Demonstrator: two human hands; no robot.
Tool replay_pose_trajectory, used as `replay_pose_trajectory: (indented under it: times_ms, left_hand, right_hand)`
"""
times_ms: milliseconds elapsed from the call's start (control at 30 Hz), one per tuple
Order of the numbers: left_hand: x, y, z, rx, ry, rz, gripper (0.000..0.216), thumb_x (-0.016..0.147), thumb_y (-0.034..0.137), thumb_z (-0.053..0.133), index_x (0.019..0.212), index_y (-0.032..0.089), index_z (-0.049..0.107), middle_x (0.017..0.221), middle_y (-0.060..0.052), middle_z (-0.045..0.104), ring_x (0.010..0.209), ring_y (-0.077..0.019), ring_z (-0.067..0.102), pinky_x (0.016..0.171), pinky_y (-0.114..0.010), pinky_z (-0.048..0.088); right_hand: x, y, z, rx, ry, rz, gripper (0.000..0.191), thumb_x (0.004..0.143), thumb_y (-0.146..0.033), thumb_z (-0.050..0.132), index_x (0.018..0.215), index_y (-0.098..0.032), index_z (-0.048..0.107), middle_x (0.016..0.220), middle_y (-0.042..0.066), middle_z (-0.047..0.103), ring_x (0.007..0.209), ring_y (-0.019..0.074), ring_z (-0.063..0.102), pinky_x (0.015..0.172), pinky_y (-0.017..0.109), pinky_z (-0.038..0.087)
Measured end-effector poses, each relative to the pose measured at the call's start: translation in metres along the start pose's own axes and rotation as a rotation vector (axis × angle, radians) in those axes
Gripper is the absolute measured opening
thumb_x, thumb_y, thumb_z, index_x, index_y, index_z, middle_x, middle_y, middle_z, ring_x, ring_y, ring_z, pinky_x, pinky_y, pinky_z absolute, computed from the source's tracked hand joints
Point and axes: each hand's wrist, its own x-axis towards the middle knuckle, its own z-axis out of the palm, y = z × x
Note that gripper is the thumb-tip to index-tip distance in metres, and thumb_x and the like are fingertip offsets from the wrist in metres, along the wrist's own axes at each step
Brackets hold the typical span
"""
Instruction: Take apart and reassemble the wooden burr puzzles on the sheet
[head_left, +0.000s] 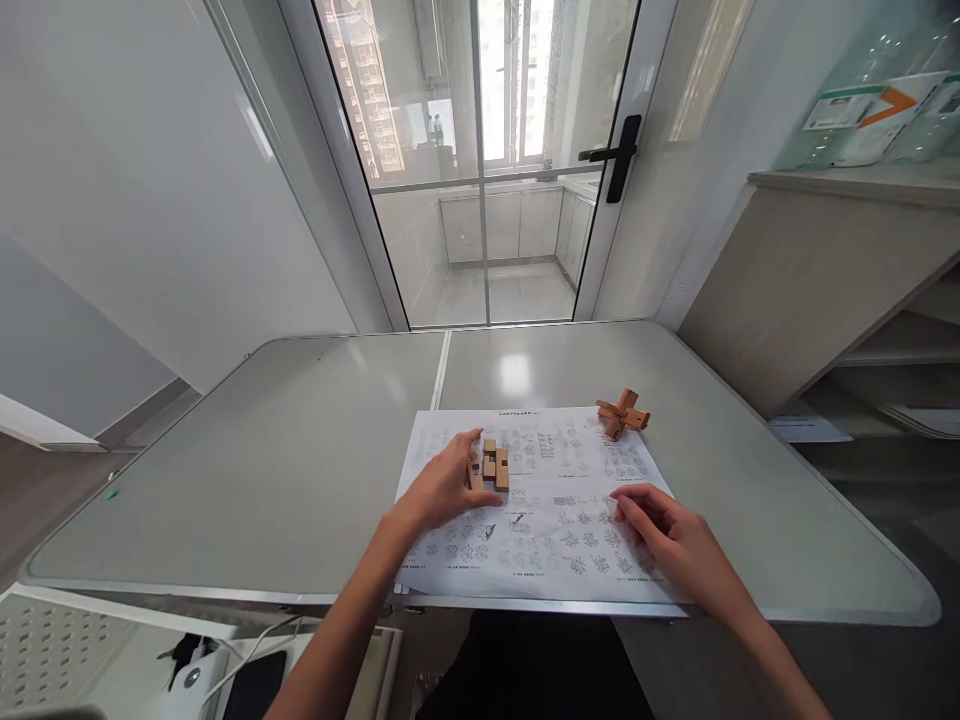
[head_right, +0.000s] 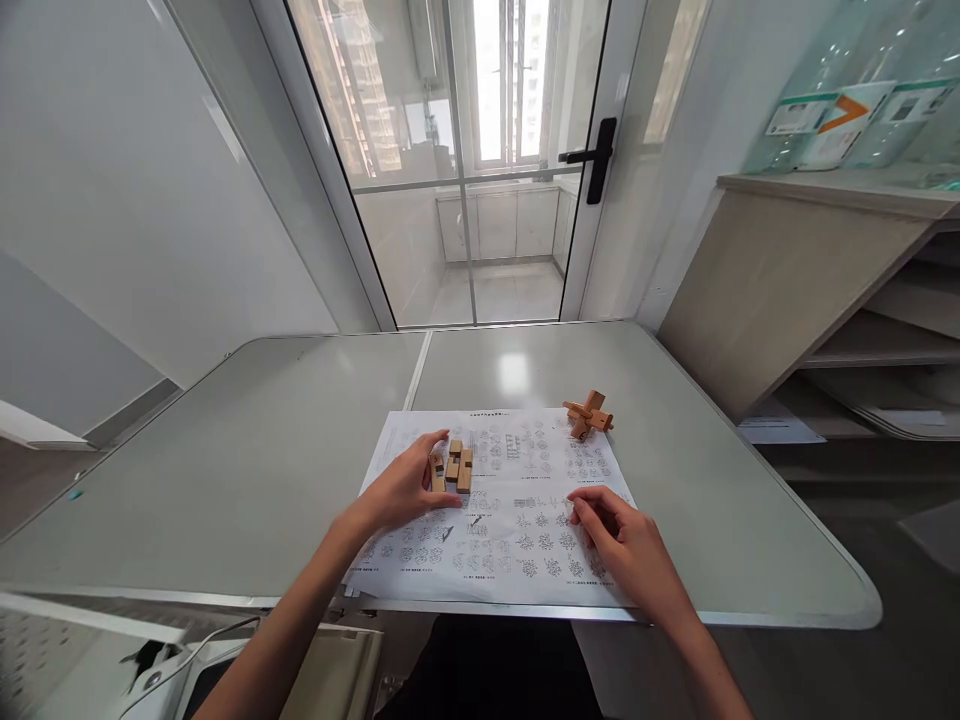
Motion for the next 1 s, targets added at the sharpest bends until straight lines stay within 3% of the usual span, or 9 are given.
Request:
replay_pose_trajectory:
  times_ms: [167,533,700,833,900,1000]
  left_hand:
    - [0.009,-0.001,-0.006,0.007,-0.016,0.068,0.092,0.071,0.052,0.088,0.149,0.029,0.046,0.144,-0.01,0.058,0.118,-0.0333,0.064,0.097,-0.046,0.054]
    - [0.018,0.007,0.012,0.108,0.028,0.095,0.059,0.075,0.058,0.081,0.119,0.023,0.066,0.126,-0.009,0.058,0.095,-0.0263,0.069,0.084,-0.041,0.058]
    - [0.014,0.023,0.03,0.133,-0.005,0.135,0.063,0.072,0.059,0.084,0.119,0.021,0.065,0.124,-0.009,0.06,0.094,-0.0267,0.07,0.082,-0.041,0.059]
    - [0.006,0.033,0.041,0.161,-0.016,0.153,0.075,0.071,0.062,0.084,0.13,0.021,0.06,0.134,-0.012,0.057,0.093,-0.0288,0.071,0.08,-0.044,0.059]
    - [0.0,0.033,0.04,0.167,-0.021,0.155,0.078,0.073,0.061,0.083,0.135,0.023,0.056,0.137,-0.013,0.055,0.094,-0.0299,0.071,0.081,-0.045,0.059]
    - [-0.008,0.027,0.035,0.169,-0.026,0.154,0.078,0.075,0.059,0.083,0.14,0.025,0.053,0.14,-0.012,0.052,0.096,-0.0304,0.071,0.083,-0.046,0.059]
  right_hand:
    - [0.001,0.002,0.0,0.011,0.002,0.008,0.043,0.097,-0.063,0.054,0.106,-0.023,0.069,0.084,0.004,0.071,0.065,0.0187,0.058,0.059,0.029,0.048]
    - [0.0,0.001,-0.001,0.0,-0.019,0.033,0.041,0.097,-0.061,0.054,0.107,-0.024,0.067,0.087,0.003,0.071,0.068,0.0182,0.059,0.061,0.028,0.047]
    - [0.001,-0.001,-0.003,-0.059,-0.054,0.021,0.042,0.098,-0.061,0.052,0.106,-0.024,0.068,0.088,0.004,0.072,0.068,0.0187,0.06,0.06,0.029,0.048]
    - [0.004,-0.017,-0.003,-0.182,-0.156,-0.042,0.039,0.099,-0.058,0.051,0.109,-0.024,0.069,0.085,0.004,0.071,0.067,0.0193,0.061,0.062,0.031,0.051]
    - [0.005,-0.029,0.001,-0.206,-0.199,-0.085,0.036,0.099,-0.054,0.052,0.115,-0.025,0.067,0.096,0.005,0.072,0.069,0.0191,0.063,0.065,0.033,0.054]
    - [0.01,-0.043,0.015,-0.214,-0.24,-0.187,0.038,0.097,-0.045,0.058,0.131,-0.029,0.06,0.133,0.008,0.062,0.078,0.0188,0.068,0.073,0.036,0.06]
